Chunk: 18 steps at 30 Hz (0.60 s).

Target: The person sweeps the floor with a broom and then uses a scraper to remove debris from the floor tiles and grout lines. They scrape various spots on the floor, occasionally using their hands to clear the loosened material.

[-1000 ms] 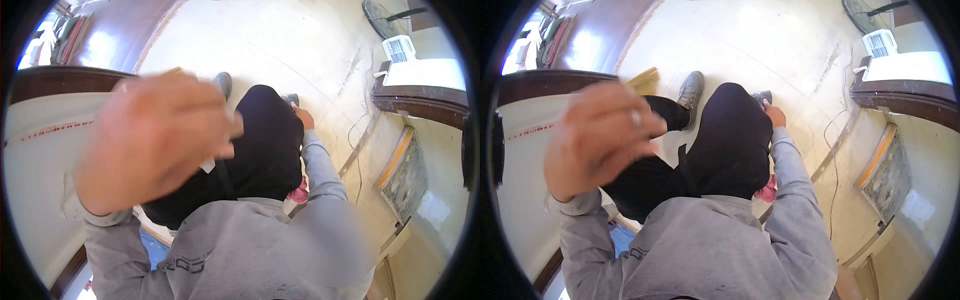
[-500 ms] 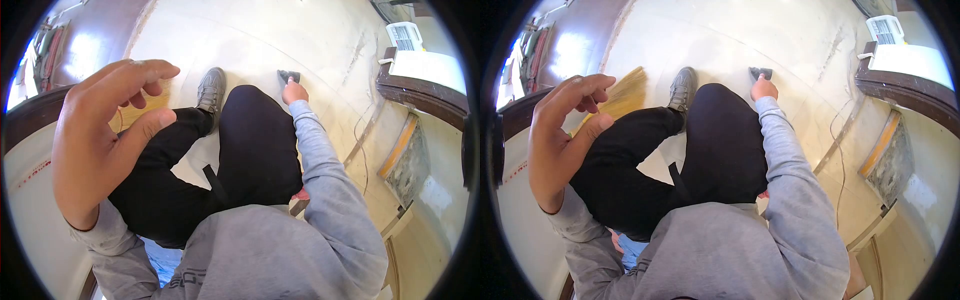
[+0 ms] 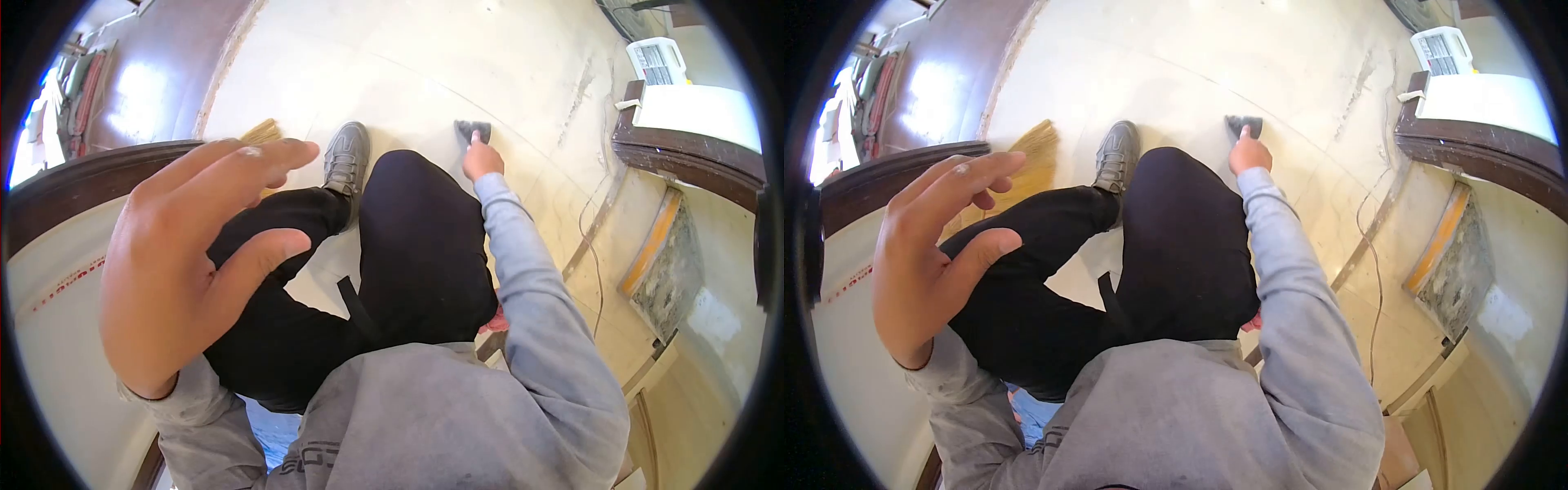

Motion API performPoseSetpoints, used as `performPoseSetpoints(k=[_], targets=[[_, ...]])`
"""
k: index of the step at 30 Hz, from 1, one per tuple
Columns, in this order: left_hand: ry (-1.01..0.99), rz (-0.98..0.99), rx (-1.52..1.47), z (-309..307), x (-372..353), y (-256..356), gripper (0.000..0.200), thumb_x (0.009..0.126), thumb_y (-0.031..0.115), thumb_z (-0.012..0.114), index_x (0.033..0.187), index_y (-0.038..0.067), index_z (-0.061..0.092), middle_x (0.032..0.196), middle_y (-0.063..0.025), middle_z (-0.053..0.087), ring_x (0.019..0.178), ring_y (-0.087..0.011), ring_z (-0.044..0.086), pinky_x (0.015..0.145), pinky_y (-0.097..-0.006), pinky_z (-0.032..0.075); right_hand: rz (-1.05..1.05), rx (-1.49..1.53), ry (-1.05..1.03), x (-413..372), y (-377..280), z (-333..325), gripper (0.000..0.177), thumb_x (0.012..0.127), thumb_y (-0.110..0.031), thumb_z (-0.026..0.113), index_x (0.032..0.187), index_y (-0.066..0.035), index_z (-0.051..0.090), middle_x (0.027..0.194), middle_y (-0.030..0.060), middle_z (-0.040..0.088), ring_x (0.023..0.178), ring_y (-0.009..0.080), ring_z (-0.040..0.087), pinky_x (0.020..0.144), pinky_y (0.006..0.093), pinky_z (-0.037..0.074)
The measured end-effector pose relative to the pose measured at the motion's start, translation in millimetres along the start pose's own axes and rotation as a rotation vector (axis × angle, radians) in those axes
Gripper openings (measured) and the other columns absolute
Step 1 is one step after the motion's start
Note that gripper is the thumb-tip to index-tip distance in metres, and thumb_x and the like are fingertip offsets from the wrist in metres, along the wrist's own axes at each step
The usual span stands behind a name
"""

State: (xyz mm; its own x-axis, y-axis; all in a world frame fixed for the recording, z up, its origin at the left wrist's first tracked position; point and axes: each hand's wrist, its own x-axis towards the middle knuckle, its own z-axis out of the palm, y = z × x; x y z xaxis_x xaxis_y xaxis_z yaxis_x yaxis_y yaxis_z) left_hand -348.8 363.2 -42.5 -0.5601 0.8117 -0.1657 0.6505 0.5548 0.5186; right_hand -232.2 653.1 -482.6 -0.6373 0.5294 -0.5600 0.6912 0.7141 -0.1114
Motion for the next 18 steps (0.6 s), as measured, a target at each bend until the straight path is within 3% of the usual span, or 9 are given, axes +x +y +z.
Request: performPoseSetpoints(k=[3, 8, 9, 10, 12, 18], targets=[[0.01, -0.045, 0.035, -4.9, -3.5, -0.5, 0.055, 0.074, 0.023, 0.08, 0.122, 0.003, 0.064, 0.095, -0.0131, 0.067, 0.079, -0.0249, 0.061, 0.075, -0.0348, 0.05, 0.067, 0.057, 0.055, 13.9, -18.1, -9.5, 0.051, 0.097, -0.022, 0.04, 0.147, -0.011, 0.042, 0.113, 0.0198, 0.069, 0.103, 0.0344, 0.067, 0.087, 0.048, 0.053], [-0.109, -0.148, 0.051, -4.8, -14.7, 2.9, 0.06, 0.075, 0.027, 0.08, 0.127, 0.004, 0.061, 0.101, -0.0142, 0.068, 0.084, -0.0272, 0.064, 0.078, -0.0356, 0.051, -0.216, -0.048, -0.032, 6.1, -56.9, 1.5, 0.049, 0.097, -0.026, 0.044, 0.144, -0.01, 0.045, 0.109, 0.0209, 0.069, 0.104, 0.0375, 0.065, 0.088, 0.0496, 0.052], [-0.112, -0.153, 0.052, -2.9, -15.9, 1.4, 0.06, 0.075, 0.027, 0.08, 0.127, 0.004, 0.061, 0.101, -0.0142, 0.068, 0.084, -0.0272, 0.064, 0.078, -0.0356, 0.051, -0.185, -0.064, -0.007, 14.8, -67.4, -1.2, 0.048, 0.102, -0.023, 0.027, 0.141, -0.009, 0.049, 0.112, 0.0204, 0.069, 0.105, 0.0338, 0.067, 0.09, 0.0484, 0.052], [-0.105, -0.166, 0.04, -1.4, -18.2, -1.0, 0.061, 0.075, 0.028, 0.08, 0.128, 0.004, 0.061, 0.102, -0.0147, 0.068, 0.085, -0.0274, 0.064, 0.079, -0.0356, 0.051, -0.131, -0.025, 0.028, 29.3, -74.9, -4.2, 0.048, 0.103, -0.024, 0.025, 0.142, -0.008, 0.047, 0.113, 0.0198, 0.068, 0.106, 0.0347, 0.066, 0.091, 0.0483, 0.052], [-0.098, -0.191, 0.036, 0.5, -22.2, -3.8, 0.062, 0.075, 0.029, 0.08, 0.129, 0.005, 0.061, 0.103, -0.0151, 0.068, 0.086, -0.0275, 0.064, 0.079, -0.0356, 0.051, -0.058, 0.038, 0.049, 55.3, -85.5, -20.7, 0.048, 0.103, -0.024, 0.026, 0.144, -0.006, 0.044, 0.115, 0.0199, 0.068, 0.108, 0.0353, 0.065, 0.092, 0.0474, 0.051], [-0.149, -0.267, 0.086, -1.9, -28.3, -15.0, 0.065, 0.076, 0.031, 0.079, 0.132, 0.006, 0.059, 0.106, -0.0159, 0.067, 0.087, -0.0283, 0.064, 0.08, -0.037, 0.051, -0.118, -0.005, 0.035, 49.6, -114.3, -8.8, 0.047, 0.101, -0.021, 0.031, 0.143, -0.002, 0.042, 0.117, 0.0201, 0.067, 0.107, 0.0337, 0.066, 0.091, 0.0452, 0.053]])
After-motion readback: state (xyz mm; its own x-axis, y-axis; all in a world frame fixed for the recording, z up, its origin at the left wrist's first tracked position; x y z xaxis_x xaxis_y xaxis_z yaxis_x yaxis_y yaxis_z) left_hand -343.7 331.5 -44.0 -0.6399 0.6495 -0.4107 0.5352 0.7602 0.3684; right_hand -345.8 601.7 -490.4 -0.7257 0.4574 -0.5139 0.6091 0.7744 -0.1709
